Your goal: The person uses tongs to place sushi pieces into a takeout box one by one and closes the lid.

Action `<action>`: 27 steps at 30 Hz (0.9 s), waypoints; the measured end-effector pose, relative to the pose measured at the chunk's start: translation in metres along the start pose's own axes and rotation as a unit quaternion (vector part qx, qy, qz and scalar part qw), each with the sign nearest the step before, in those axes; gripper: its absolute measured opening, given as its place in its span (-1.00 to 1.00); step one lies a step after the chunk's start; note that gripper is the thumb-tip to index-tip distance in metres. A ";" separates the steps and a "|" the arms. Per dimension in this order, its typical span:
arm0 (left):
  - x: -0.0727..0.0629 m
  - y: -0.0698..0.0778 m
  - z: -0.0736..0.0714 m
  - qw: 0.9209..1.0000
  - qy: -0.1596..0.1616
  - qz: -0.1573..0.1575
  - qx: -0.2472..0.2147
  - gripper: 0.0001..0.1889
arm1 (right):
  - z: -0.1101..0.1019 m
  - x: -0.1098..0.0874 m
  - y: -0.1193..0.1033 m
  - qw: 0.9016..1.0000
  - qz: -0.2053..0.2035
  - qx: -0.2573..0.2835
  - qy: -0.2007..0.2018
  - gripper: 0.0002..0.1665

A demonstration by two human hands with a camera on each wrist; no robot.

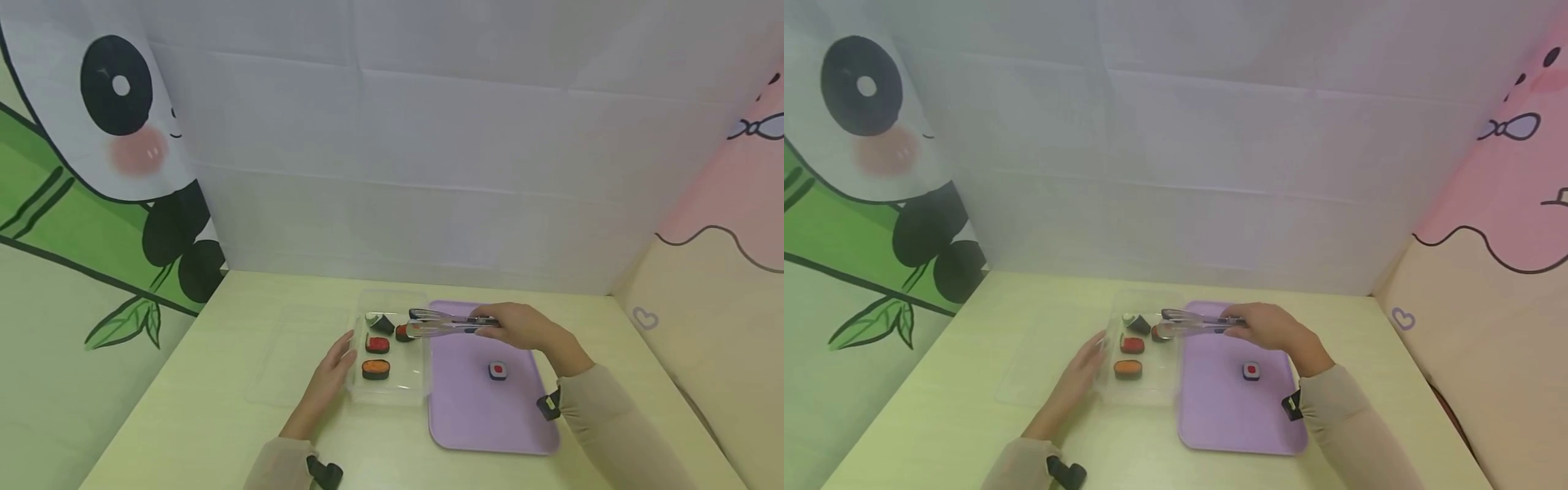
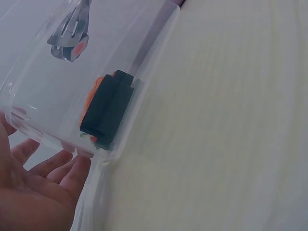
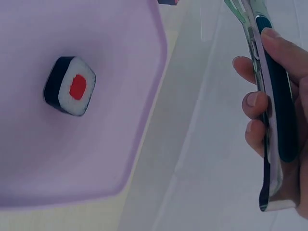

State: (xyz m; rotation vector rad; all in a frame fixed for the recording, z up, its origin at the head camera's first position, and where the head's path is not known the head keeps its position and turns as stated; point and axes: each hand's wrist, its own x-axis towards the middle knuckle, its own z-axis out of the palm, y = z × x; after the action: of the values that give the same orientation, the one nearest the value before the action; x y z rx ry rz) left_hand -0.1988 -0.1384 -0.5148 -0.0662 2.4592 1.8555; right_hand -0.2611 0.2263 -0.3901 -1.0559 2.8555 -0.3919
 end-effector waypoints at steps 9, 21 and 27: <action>0.000 -0.001 0.000 1.000 0.000 0.009 0.001 -0.45 | 0.007 0.016 -0.013 0.999 -0.030 -0.037 -0.013 -0.73; 0.000 0.003 -0.001 1.000 0.005 0.001 0.010 -0.44 | 0.000 0.019 -0.019 0.998 -0.018 -0.056 -0.016 -0.70; -0.001 0.003 0.000 1.000 0.003 -0.003 0.004 -0.44 | -0.009 0.009 -0.015 0.999 0.008 -0.036 -0.020 -0.66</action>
State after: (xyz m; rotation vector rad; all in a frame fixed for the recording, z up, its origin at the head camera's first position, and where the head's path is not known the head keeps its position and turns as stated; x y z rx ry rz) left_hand -0.1985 -0.1376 -0.5115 -0.0798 2.4681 1.8449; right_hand -0.2598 0.2112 -0.3768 -1.0380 2.8608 -0.2661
